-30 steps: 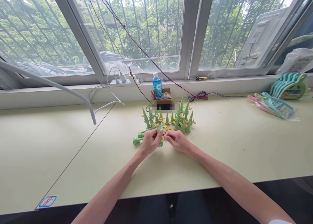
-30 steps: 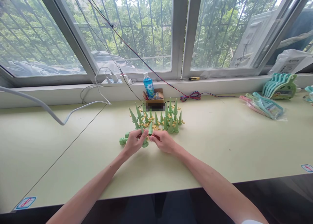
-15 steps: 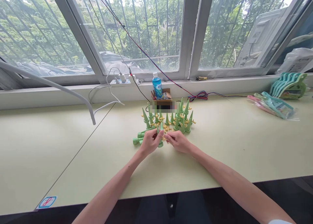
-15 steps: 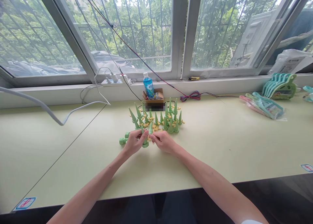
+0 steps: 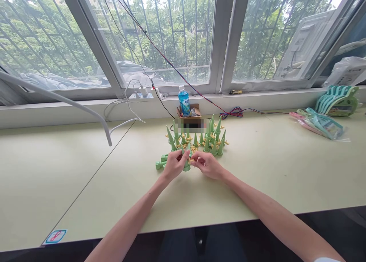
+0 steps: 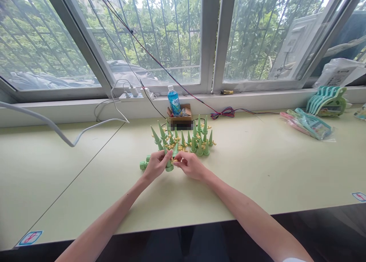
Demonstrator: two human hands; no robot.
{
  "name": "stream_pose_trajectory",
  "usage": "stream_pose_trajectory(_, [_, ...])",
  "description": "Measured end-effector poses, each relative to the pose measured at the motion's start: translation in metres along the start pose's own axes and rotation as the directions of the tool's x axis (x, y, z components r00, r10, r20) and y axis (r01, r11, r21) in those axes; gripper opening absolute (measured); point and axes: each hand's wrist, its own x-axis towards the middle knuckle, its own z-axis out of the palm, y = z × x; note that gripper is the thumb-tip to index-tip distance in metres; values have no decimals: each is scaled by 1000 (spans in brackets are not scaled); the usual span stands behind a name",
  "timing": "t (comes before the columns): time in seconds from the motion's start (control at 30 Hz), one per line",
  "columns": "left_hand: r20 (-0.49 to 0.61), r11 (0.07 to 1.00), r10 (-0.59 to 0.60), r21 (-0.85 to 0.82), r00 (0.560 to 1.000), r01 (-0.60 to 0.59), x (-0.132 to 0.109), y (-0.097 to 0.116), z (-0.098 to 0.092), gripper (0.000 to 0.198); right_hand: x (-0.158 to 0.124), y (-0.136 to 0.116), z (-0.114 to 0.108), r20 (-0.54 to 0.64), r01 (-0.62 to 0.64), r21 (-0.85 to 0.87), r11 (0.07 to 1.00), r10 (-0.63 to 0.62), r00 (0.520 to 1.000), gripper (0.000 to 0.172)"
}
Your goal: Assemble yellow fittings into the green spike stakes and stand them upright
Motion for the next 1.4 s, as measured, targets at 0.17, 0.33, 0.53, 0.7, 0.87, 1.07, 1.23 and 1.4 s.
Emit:
stream_pose_trajectory(0.17, [20, 999, 19, 44, 1000, -20, -1, 2, -1, 49, 0, 1, 0, 12, 3, -12, 1000, -3, 1000, 16])
stream_pose_trajectory(0.33, [48, 994, 69, 77, 996, -72, -2, 2, -1, 49, 0, 0, 0, 23, 9, -74, 997, -8, 1000, 23])
stream_pose_trajectory(0.53, [70, 987, 111, 109, 991, -118, -3, 3, -1, 49, 0, 0, 0, 34, 29, -97, 995, -26, 999, 31])
stream_pose_trajectory(0.7, [99, 984, 131, 106, 986, -141, -3, 3, -1, 46, 0, 0, -1, 62, 51, -119, 992, -44, 997, 35])
stream_pose_trajectory(0.87, [117, 986, 120, 100, 986, -132, -3, 1, -1, 45, 1, 1, -2, 89, 80, -123, 989, -69, 994, 37])
stream_pose_trajectory(1.07, [84, 996, 43, 76, 996, -49, -1, -1, -1, 47, 0, 1, -2, 35, 51, -95, 994, -48, 998, 32])
stream_pose_trajectory(1.23, [49, 999, -2, 50, 999, 0, 0, -2, 0, 48, 0, -2, -2, -2, 11, -51, 999, -12, 1000, 20])
stream_pose_trajectory(1.4, [46, 999, -39, 21, 998, 38, 0, -1, 0, 48, 1, -1, -1, -49, 37, -57, 998, -40, 998, 20])
